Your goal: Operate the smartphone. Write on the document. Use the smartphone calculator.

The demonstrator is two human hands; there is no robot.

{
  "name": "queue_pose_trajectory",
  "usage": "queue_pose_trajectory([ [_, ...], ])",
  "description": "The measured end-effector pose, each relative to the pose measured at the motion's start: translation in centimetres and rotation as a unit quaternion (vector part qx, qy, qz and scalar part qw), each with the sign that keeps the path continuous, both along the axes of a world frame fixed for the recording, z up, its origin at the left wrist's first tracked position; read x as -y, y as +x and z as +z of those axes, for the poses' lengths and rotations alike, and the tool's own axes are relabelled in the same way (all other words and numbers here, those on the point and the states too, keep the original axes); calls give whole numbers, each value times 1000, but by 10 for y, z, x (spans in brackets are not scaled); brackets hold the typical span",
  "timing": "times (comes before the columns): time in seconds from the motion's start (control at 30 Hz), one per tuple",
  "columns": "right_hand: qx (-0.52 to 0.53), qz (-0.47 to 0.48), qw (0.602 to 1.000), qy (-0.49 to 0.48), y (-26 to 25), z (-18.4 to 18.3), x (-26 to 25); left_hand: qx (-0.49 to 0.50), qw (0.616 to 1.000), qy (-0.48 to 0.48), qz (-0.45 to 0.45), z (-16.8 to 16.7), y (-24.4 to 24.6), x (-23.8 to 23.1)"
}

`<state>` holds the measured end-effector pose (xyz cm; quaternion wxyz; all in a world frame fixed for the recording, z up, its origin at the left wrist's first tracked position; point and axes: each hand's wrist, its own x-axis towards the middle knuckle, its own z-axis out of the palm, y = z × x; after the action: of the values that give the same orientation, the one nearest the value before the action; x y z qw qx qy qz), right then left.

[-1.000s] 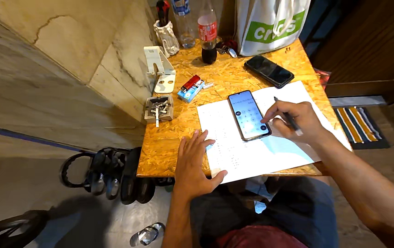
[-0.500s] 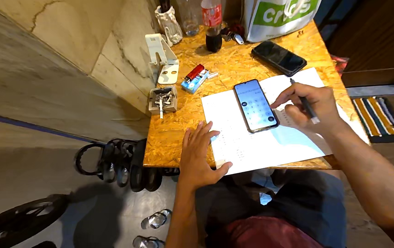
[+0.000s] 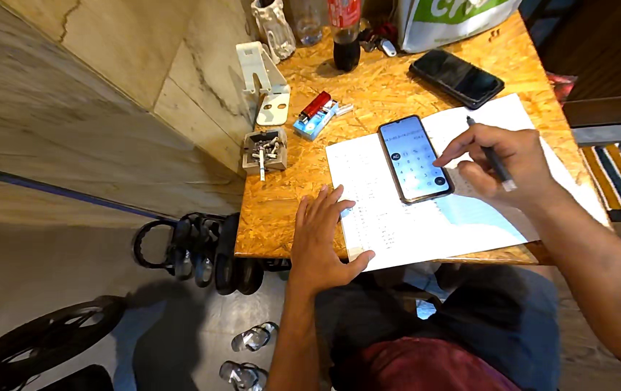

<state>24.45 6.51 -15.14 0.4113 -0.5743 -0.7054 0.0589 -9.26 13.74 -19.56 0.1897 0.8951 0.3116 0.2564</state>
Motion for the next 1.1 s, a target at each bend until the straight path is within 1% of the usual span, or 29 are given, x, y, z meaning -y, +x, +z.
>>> queue_pose_trajectory([
  [0.2,-6,25,999,-25,-9,-1,-2,2,1000,-4,-1,2,0,0],
  [0.47,54,48,995,-65,-14,-7,-6,6,1000,1,-1,3,1,0],
  [0.57,35,35,998,-36,-9,-5,-4,6,1000,-2,2,3,1,-1],
  [0.73,29,35,999,-22,-5,-4,-3,6,1000,1,0,4,1,-1],
  [0.83,-12,67,998,-7,-6,-3,-3,9,1000,-1,-2,4,1,-1],
  [0.97,-8,106,994,-33,-9,-5,-4,9,1000,4,-1,4,1,-1],
  [1.1,13,47,998,-41,-9,-5,-7,9,1000,2,-2,4,1,0],
])
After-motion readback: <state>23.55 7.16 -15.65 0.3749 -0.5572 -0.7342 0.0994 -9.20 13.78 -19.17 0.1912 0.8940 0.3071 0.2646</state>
